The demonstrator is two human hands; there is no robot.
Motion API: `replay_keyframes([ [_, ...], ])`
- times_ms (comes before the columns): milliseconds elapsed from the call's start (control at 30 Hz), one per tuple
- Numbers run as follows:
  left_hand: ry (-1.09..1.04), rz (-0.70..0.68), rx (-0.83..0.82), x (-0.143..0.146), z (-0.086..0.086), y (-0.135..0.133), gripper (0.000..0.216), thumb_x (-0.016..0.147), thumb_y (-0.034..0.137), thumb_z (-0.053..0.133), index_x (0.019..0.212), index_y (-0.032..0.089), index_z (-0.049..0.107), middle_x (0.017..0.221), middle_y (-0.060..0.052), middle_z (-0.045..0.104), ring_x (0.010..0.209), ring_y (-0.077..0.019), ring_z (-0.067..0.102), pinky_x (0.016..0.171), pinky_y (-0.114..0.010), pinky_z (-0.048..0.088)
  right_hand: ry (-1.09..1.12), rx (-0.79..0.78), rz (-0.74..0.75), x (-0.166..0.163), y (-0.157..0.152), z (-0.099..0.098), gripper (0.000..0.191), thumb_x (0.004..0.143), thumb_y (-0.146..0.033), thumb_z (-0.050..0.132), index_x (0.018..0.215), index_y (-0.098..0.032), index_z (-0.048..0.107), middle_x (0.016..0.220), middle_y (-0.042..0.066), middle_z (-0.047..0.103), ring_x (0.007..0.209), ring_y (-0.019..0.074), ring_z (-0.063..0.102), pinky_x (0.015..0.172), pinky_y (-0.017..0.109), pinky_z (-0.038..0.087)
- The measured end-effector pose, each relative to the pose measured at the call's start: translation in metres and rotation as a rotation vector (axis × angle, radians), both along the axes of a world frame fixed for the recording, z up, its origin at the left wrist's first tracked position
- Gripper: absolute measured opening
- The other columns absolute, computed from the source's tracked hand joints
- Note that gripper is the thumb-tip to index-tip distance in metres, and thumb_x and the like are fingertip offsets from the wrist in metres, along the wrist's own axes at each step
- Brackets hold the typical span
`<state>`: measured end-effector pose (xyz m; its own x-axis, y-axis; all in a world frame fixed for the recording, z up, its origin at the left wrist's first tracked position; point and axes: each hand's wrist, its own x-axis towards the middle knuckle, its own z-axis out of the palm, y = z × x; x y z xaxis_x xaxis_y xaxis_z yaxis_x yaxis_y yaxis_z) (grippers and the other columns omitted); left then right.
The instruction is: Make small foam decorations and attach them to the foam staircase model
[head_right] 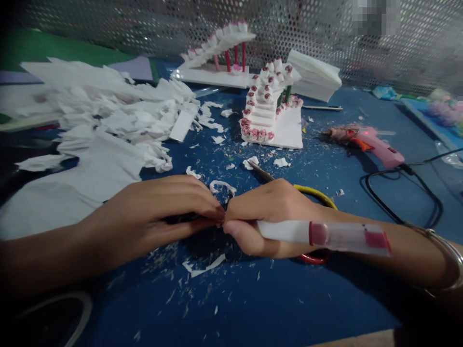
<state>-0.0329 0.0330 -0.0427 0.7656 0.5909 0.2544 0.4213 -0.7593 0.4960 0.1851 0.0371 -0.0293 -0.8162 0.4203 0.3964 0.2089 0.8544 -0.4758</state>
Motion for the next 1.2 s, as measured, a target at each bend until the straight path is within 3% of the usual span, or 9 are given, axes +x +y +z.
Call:
replay_keyframes([
  [200,0.007,0.054,-0.007,0.0004,0.0002,-0.0021,0.01,0.083,0.018,0.054,0.088,0.021,0.062,0.084,0.002,0.066,0.081,-0.0116,0.058,0.069,-0.02,0.043,0.027,0.028,-0.047,-0.0009,-0.0013,0.0019,0.031,0.091,-0.024,0.032,0.067,-0.017,0.051,0.059,0.0,0.057,0.059,0.0063,0.056,0.056,0.017,0.043],
  [433,0.016,0.05,-0.023,0.0001,-0.0001,-0.001,0.009,0.082,0.018,0.056,0.086,0.021,0.062,0.086,0.002,0.066,0.083,-0.0129,0.058,0.069,-0.022,0.044,0.022,0.028,-0.13,0.0001,0.0002,0.0008,0.027,0.087,-0.019,0.037,0.066,-0.018,0.054,0.058,0.0,0.058,0.053,0.0075,0.054,0.051,0.02,0.041],
  [567,0.011,0.048,-0.013,0.0001,0.0,-0.0013,0.008,0.083,0.02,0.054,0.086,0.02,0.062,0.085,0.0,0.066,0.083,-0.0144,0.058,0.069,-0.024,0.044,-0.002,-0.02,-0.045,-0.0004,0.0005,0.0013,0.028,0.088,-0.022,0.037,0.068,-0.017,0.056,0.062,0.002,0.061,0.056,0.008,0.056,0.052,0.02,0.042],
  [967,0.027,0.037,-0.056,0.0,0.0003,-0.0025,0.008,0.083,0.017,0.054,0.085,0.021,0.06,0.086,0.002,0.065,0.084,-0.0141,0.056,0.072,-0.024,0.041,0.029,-0.016,-0.161,-0.0015,-0.0004,-0.0001,0.028,0.086,-0.019,0.037,0.067,-0.018,0.056,0.059,0.001,0.061,0.053,0.0076,0.056,0.049,0.021,0.039],
  [1100,0.031,0.034,-0.058,-0.0001,-0.0002,-0.0021,0.01,0.084,0.017,0.05,0.085,0.021,0.06,0.086,0.0,0.065,0.083,-0.0148,0.055,0.072,-0.024,0.041,0.032,-0.076,-0.064,-0.0015,0.0005,0.0004,0.026,0.086,-0.019,0.037,0.069,-0.018,0.057,0.063,0.001,0.064,0.057,0.0083,0.058,0.052,0.02,0.043],
  [1200,0.016,0.002,-0.056,-0.0003,-0.0005,-0.0036,0.013,0.084,0.013,0.048,0.084,0.02,0.058,0.088,0.0,0.063,0.083,-0.0142,0.054,0.075,-0.025,0.04,0.023,-0.063,-0.098,-0.0006,0.0013,0.0015,0.026,0.086,-0.019,0.038,0.068,-0.018,0.057,0.06,0.001,0.062,0.055,0.0083,0.057,0.05,0.02,0.041],
])
